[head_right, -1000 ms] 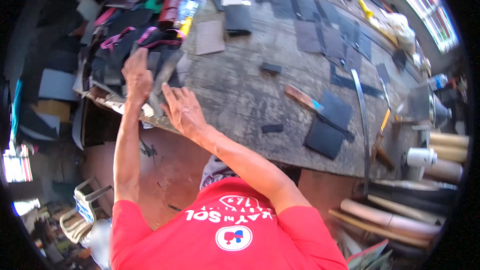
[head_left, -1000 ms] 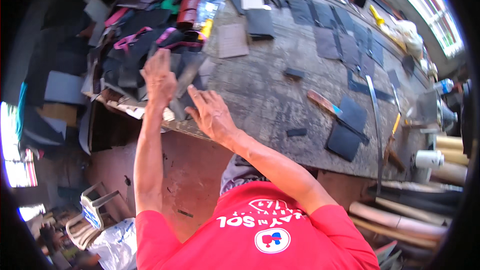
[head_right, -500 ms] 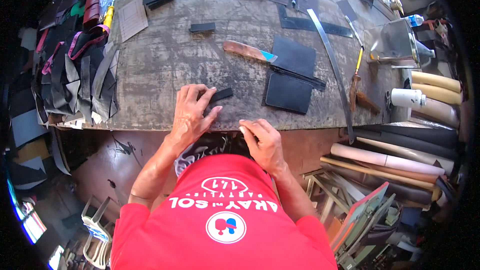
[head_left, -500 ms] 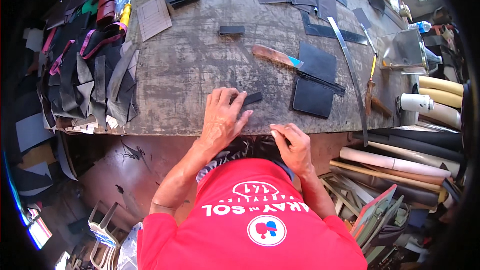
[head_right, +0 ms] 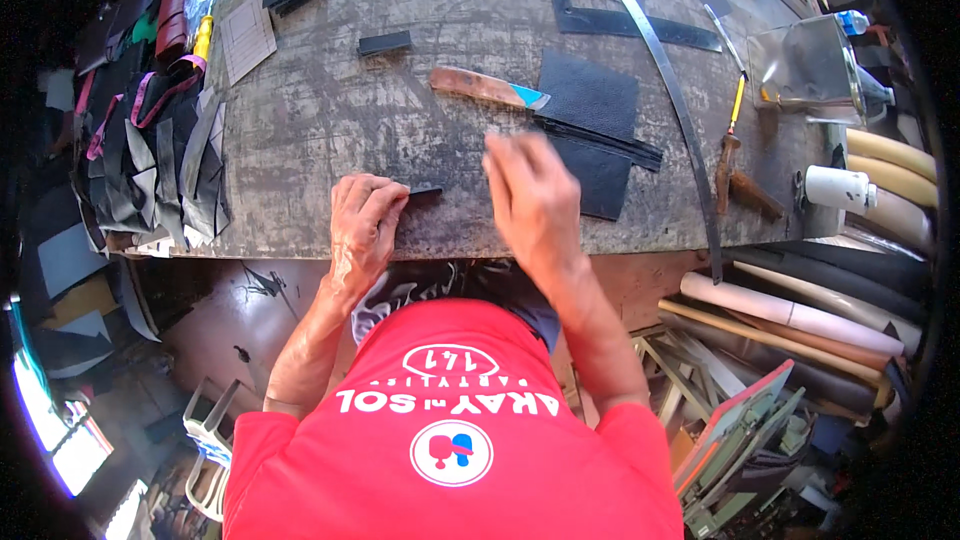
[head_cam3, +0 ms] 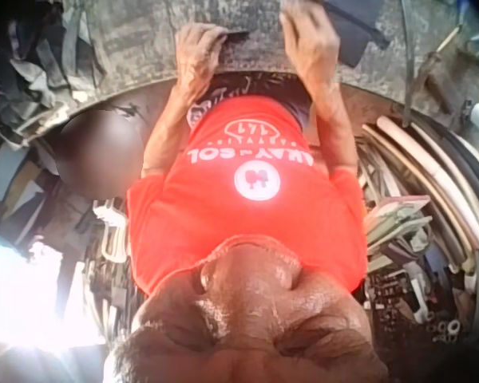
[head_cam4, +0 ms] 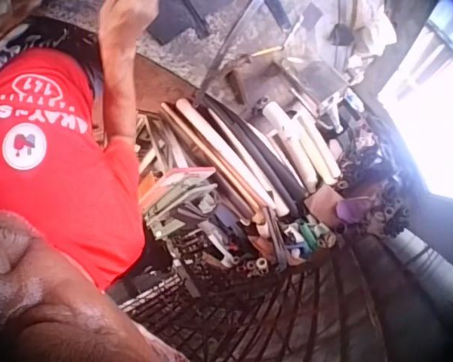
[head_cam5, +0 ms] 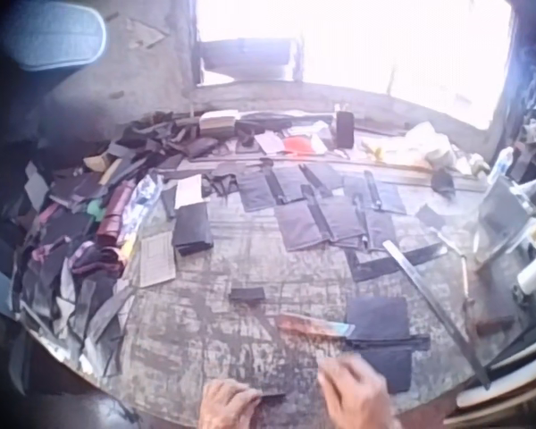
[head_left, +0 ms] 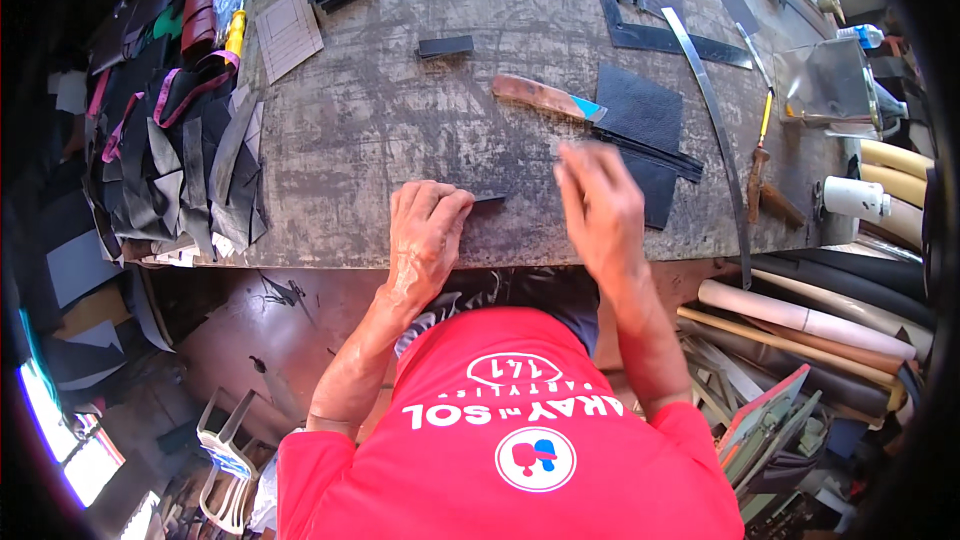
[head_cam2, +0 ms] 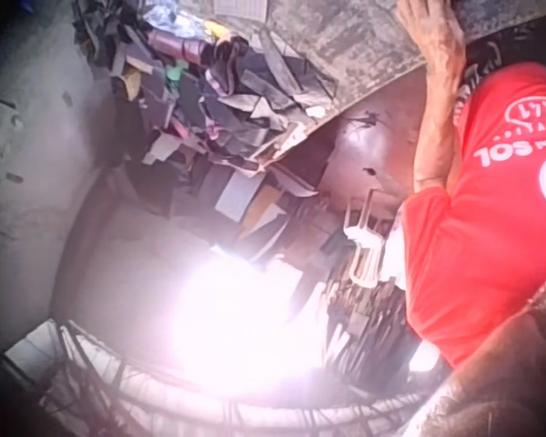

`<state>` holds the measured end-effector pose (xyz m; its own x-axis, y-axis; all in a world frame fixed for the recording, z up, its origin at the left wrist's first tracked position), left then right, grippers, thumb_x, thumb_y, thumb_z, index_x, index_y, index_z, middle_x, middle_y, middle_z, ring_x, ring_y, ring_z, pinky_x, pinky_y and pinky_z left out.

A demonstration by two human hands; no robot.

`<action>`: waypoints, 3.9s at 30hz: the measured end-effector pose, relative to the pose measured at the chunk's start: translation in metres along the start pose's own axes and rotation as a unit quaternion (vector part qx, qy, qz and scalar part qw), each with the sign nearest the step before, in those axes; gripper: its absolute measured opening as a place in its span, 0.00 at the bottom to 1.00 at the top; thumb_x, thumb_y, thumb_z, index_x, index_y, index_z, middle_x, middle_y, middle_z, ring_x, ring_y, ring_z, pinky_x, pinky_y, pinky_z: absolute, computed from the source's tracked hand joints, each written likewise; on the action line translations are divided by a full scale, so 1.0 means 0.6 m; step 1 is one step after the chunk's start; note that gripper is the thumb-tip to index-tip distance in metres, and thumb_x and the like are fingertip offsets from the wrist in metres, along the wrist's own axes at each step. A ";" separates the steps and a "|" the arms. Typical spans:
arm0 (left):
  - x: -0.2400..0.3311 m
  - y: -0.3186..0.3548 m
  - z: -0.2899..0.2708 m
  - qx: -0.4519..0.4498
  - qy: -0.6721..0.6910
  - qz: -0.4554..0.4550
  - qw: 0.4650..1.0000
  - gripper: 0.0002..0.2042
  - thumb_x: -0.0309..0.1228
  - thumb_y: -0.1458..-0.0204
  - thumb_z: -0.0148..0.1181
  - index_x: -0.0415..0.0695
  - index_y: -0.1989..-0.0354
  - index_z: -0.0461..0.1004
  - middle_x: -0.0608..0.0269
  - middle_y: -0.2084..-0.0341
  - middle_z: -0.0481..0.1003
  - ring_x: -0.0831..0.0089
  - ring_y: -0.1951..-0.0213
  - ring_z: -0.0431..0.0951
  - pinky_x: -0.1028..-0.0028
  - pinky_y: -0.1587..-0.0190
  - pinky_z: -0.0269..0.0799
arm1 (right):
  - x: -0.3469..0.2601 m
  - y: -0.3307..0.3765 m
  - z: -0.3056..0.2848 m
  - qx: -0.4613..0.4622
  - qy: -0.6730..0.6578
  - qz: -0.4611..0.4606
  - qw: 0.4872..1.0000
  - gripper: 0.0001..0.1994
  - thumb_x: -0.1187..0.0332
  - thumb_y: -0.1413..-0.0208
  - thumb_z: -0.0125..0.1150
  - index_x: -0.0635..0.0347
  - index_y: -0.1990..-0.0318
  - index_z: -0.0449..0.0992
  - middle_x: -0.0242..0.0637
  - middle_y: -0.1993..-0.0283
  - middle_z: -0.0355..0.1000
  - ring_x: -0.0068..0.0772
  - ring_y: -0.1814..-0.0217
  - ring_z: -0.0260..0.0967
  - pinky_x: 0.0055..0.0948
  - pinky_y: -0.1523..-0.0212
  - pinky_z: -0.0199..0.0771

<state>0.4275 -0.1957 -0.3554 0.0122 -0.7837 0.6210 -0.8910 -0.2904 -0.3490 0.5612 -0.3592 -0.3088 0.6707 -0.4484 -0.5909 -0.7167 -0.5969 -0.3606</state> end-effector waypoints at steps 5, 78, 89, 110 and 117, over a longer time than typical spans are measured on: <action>-0.005 -0.002 -0.013 0.016 -0.070 -0.042 0.997 0.13 0.21 0.50 0.70 0.43 0.55 0.81 0.59 0.59 0.77 0.57 0.53 0.75 0.58 0.47 0.68 | 0.075 -0.119 0.046 -0.120 0.138 0.044 0.982 0.13 0.71 0.39 0.66 0.61 0.47 0.79 0.46 0.48 0.73 0.55 0.54 0.78 0.47 0.54 0.77; 0.055 0.006 0.022 -0.268 -0.044 0.107 0.957 0.25 0.25 0.53 0.63 0.30 0.43 0.75 0.49 0.47 0.72 0.54 0.45 0.72 0.54 0.44 0.72 | -0.002 0.102 0.025 -0.182 -0.205 -0.015 0.961 0.24 0.79 0.52 0.67 0.69 0.43 0.77 0.53 0.49 0.79 0.51 0.51 0.81 0.41 0.52 0.81; 0.052 0.001 0.021 -0.281 -0.032 0.103 0.954 0.25 0.25 0.53 0.63 0.30 0.43 0.74 0.49 0.47 0.72 0.54 0.45 0.72 0.55 0.44 0.71 | -0.014 0.086 0.022 -0.210 -0.191 0.007 0.959 0.24 0.79 0.50 0.67 0.70 0.43 0.76 0.53 0.49 0.79 0.53 0.51 0.80 0.42 0.50 0.81; 0.059 0.014 0.023 -0.285 -0.033 0.062 0.956 0.27 0.21 0.52 0.61 0.29 0.40 0.72 0.47 0.47 0.70 0.51 0.46 0.72 0.55 0.45 0.72 | 0.006 0.083 0.023 -0.117 -0.223 0.061 0.966 0.16 0.80 0.46 0.71 0.69 0.49 0.80 0.46 0.55 0.81 0.46 0.58 0.82 0.37 0.58 0.82; 0.067 0.025 0.029 -0.261 -0.043 0.041 0.964 0.28 0.20 0.52 0.61 0.29 0.39 0.71 0.46 0.48 0.70 0.50 0.47 0.72 0.55 0.45 0.72 | -0.005 0.101 0.022 -0.100 -0.214 0.036 0.971 0.19 0.81 0.49 0.70 0.69 0.47 0.79 0.49 0.53 0.81 0.48 0.54 0.82 0.40 0.54 0.82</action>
<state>0.4226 -0.2410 -0.3479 -0.0506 -0.8416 0.5377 -0.9972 0.0725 0.0196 0.5131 -0.3854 -0.3383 0.4482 -0.2016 -0.8709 -0.6791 -0.7103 -0.1851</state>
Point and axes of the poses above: each hand's wrist, its own y-axis away from the middle knuckle, its own z-axis out of the palm, x = y × z, the point moved 6 cm from there along -y, towards the middle knuckle
